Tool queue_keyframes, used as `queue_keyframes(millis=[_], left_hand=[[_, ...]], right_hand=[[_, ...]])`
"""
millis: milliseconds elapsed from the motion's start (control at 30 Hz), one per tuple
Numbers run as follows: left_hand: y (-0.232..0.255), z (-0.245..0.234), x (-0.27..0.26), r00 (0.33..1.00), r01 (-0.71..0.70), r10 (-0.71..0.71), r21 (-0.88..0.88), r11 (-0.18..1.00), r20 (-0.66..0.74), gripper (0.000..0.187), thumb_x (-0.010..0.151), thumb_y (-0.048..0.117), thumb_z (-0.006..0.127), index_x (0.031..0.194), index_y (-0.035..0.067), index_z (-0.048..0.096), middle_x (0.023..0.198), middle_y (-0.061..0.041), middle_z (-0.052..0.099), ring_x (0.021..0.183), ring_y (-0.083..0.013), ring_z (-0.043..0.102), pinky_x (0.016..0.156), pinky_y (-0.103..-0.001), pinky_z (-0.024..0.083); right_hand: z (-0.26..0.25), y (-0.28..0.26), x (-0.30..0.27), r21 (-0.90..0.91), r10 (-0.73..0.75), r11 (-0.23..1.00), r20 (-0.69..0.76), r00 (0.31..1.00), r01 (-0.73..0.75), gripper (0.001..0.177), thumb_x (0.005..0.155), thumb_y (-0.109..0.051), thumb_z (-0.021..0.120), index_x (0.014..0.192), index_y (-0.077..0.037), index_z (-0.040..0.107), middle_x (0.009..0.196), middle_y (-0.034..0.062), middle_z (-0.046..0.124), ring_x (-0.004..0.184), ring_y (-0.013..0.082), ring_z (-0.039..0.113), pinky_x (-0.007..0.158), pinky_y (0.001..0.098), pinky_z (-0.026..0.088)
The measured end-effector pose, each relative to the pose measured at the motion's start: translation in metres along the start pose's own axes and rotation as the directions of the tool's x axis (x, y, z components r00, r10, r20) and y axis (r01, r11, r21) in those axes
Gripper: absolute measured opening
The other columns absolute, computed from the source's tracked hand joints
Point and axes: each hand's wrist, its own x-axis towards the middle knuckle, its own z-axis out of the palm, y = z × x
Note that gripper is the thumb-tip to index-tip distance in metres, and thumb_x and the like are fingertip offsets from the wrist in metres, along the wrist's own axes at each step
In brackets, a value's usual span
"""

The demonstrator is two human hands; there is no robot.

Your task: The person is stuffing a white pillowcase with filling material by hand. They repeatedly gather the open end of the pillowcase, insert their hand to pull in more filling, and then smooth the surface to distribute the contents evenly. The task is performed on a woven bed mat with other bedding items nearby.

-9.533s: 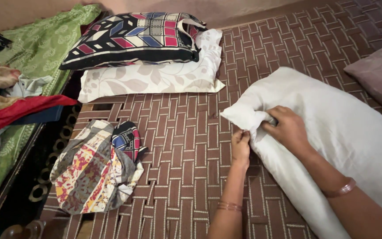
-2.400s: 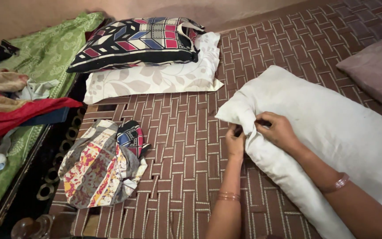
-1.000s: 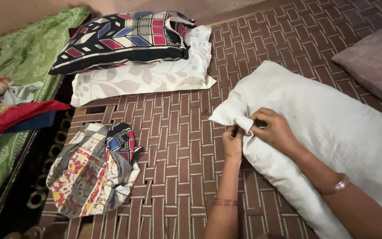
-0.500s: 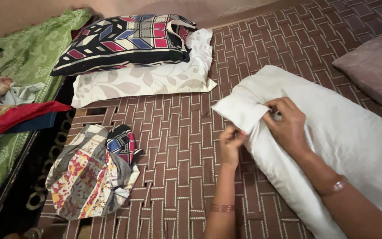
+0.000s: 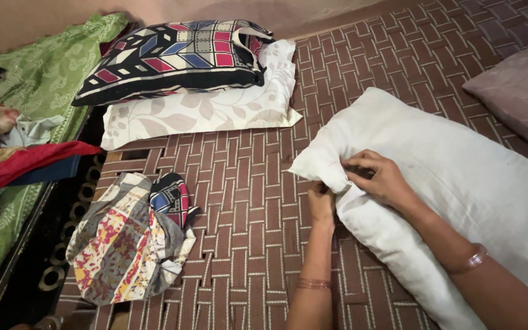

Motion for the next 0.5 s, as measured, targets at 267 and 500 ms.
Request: queue_keyframes(millis=[267, 500], left_hand=[[-0.006, -0.004, 0.006, 1.000, -0.012, 0.018, -0.214, 0.977, 0.023, 0.029, 0.091, 0.002, 0.068, 0.120, 0.000, 0.069, 0.114, -0.007, 0.073, 0.101, -0.0183, 0.067, 0.086, -0.032, 0.055], [-0.004, -0.015, 0.013, 0.999, -0.041, 0.042, -0.077, 0.996, 0.011, 0.026, 0.095, 0.005, 0.061, 0.119, 0.001, 0.069, 0.115, -0.007, 0.074, 0.102, -0.0170, 0.068, 0.091, -0.030, 0.051]], right_hand=[[0.005, -0.033, -0.011, -0.137, -0.115, 0.984, -0.026, 0.993, 0.110, 0.021, 0.079, -0.012, 0.081, 0.095, -0.001, 0.074, 0.095, 0.0074, 0.074, 0.082, 0.0195, 0.071, 0.075, 0.0315, 0.056], [-0.017, -0.082, 0.018, -0.452, -0.292, 0.871, -0.161, 0.943, 0.192, 0.026, 0.080, -0.013, 0.078, 0.105, -0.006, 0.076, 0.091, 0.0107, 0.069, 0.076, 0.0240, 0.069, 0.070, 0.0377, 0.055]])
